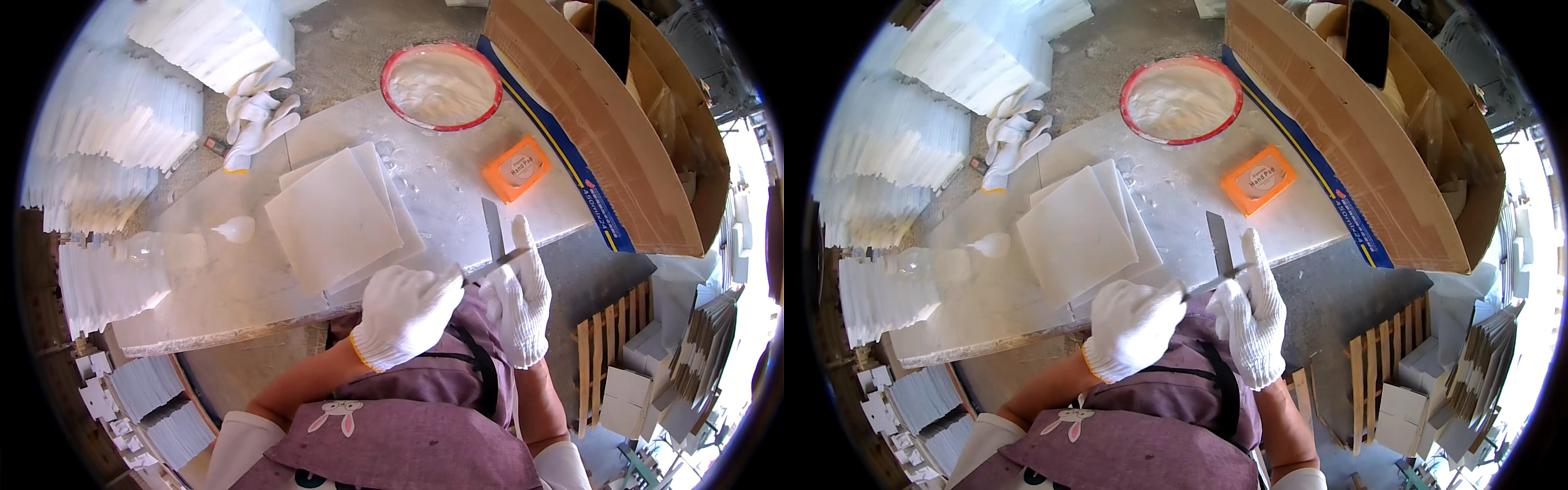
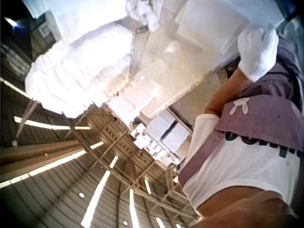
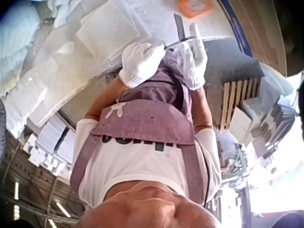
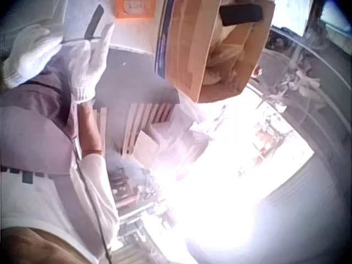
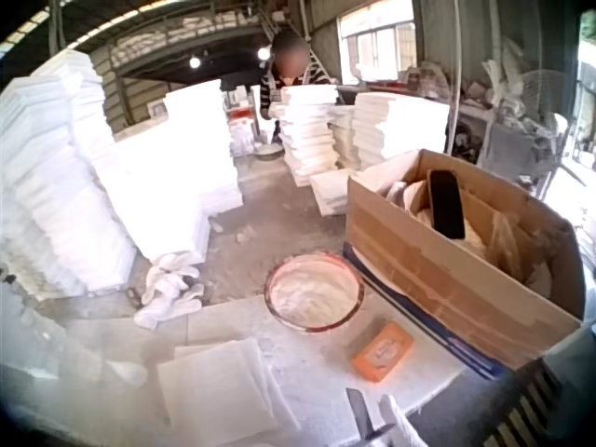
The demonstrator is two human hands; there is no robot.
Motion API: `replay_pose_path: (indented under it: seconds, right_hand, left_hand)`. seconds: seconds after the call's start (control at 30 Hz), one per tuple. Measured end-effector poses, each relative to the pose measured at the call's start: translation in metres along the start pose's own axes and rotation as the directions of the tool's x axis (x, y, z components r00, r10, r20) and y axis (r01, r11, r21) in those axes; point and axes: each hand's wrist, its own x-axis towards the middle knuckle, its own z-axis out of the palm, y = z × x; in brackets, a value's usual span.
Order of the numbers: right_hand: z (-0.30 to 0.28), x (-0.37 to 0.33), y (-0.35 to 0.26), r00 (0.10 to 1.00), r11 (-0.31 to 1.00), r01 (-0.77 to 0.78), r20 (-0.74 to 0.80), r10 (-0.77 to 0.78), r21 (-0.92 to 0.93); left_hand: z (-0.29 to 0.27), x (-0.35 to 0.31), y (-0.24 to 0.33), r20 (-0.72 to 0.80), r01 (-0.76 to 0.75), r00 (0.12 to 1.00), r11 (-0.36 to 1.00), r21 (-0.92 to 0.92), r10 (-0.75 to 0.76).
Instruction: The person applies a white paste to the edges of white rectangular boards using a metal spatula. They pick up boards from a stack, spread the paste along the edges, and place the treated boards onto a growing pile on the table.
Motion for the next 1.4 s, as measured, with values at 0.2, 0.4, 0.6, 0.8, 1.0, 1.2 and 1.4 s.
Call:
replay_pose_path:
  seconds: [0.2,0.4,0.6,0.8,1.0,1.2,1.4]
  right_hand:
    - [0.007,0.0,0.001,0.997,0.996,0.057,0.047,-0.054,-0.069]
    - [0.012,0.004,0.001,0.999,0.997,0.051,0.015,-0.05,-0.051]
    - [0.012,0.002,0.002,0.996,0.988,0.088,0.027,-0.086,-0.129]
    - [0.015,0.003,-0.001,0.993,0.985,0.114,0.0,-0.115,-0.132]
    - [0.016,0.006,-0.009,0.999,0.995,0.032,0.004,-0.032,-0.095]
    - [-0.005,0.017,-0.028,0.999,0.986,0.045,0.024,-0.042,-0.162]
    - [-0.01,0.082,-0.083,0.956,0.845,0.292,0.108,-0.273,-0.448]
  left_hand:
    - [0.002,0.013,-0.042,-0.15,0.059,0.988,0.99,0.132,-0.038]
    - [-0.003,0.012,-0.019,-0.013,0.011,1.0,0.979,0.204,-0.008]
    - [-0.009,0.008,-0.042,-0.15,0.117,0.979,0.984,-0.135,-0.137]
    - [-0.01,0.019,-0.056,-0.056,0.098,0.994,0.986,0.133,-0.091]
    - [-0.039,0.025,-0.025,0.117,-0.077,0.991,0.984,0.163,0.058]
    - [-0.065,0.055,-0.076,0.028,0.248,0.968,0.967,0.049,-0.25]
    - [-0.096,0.123,-0.138,0.21,-0.044,0.978,0.957,0.287,-0.018]
